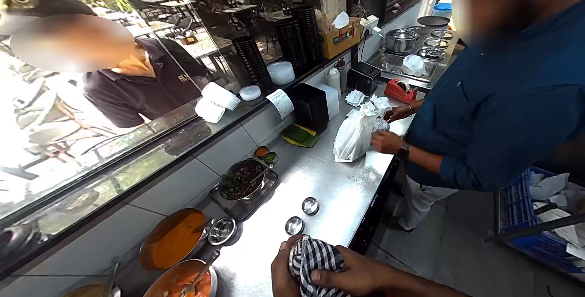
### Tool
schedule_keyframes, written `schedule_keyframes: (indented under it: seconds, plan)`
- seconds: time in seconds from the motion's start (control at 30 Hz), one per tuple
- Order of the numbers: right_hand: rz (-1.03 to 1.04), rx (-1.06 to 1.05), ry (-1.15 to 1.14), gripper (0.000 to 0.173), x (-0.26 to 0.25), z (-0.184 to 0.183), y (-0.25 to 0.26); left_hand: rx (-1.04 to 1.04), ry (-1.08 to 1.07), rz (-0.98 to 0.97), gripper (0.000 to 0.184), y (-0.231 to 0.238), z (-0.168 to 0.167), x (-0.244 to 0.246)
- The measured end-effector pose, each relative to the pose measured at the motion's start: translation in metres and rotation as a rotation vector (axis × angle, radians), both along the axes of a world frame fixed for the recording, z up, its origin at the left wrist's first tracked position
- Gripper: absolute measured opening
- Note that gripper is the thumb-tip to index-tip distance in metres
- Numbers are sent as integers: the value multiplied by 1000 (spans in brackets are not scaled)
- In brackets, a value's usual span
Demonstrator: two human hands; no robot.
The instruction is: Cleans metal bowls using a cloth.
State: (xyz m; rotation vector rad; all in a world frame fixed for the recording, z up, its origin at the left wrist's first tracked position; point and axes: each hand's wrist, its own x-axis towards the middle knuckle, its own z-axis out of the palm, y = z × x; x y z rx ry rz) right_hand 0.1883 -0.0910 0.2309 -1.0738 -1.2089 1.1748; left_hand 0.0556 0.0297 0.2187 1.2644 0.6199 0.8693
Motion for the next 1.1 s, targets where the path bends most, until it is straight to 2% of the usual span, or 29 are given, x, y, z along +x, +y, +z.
schedule_keyframes:
  seconds: [0.1, 0.17, 0.27, 0.4, 0.53, 0.63, 0.7, 0.8, 0.87, 1.1]
  plan:
    - [-165, -10, -494, 50, -11, -14, -1, 16, 25, -46, 59, 7, -16, -6]
    - [-238, -33, -764, 61, -18, -20, -2, 24, 73, -29, 59, 5, -13, -10]
    - [-315, -13, -887, 62, -27, -26, -1, 91, 126, 6, 57, 5, -1, -15]
    - [-281, 23, -714, 52, -29, -28, 0, 181, 172, -5, 50, 10, 6, -17]
    - [-39, 42, -242, 39, -1, -17, -5, 101, 115, -141, 55, 6, -2, -17]
    - [50, 42, -28, 32, 8, -10, -9, 48, 12, -199, 58, 1, -2, -11]
    - [28, 87, -70, 33, 4, -12, -9, 56, -6, -202, 61, 6, 1, -10]
    - [-136, 119, -452, 46, -14, -20, -6, 63, -4, -174, 62, 17, 3, -10]
    - [-187, 92, -585, 54, -25, -21, -4, 68, 3, -184, 62, 22, 4, -12]
    - [20, 117, -235, 41, -7, -13, -8, 40, 3, -239, 64, 13, 3, -17]
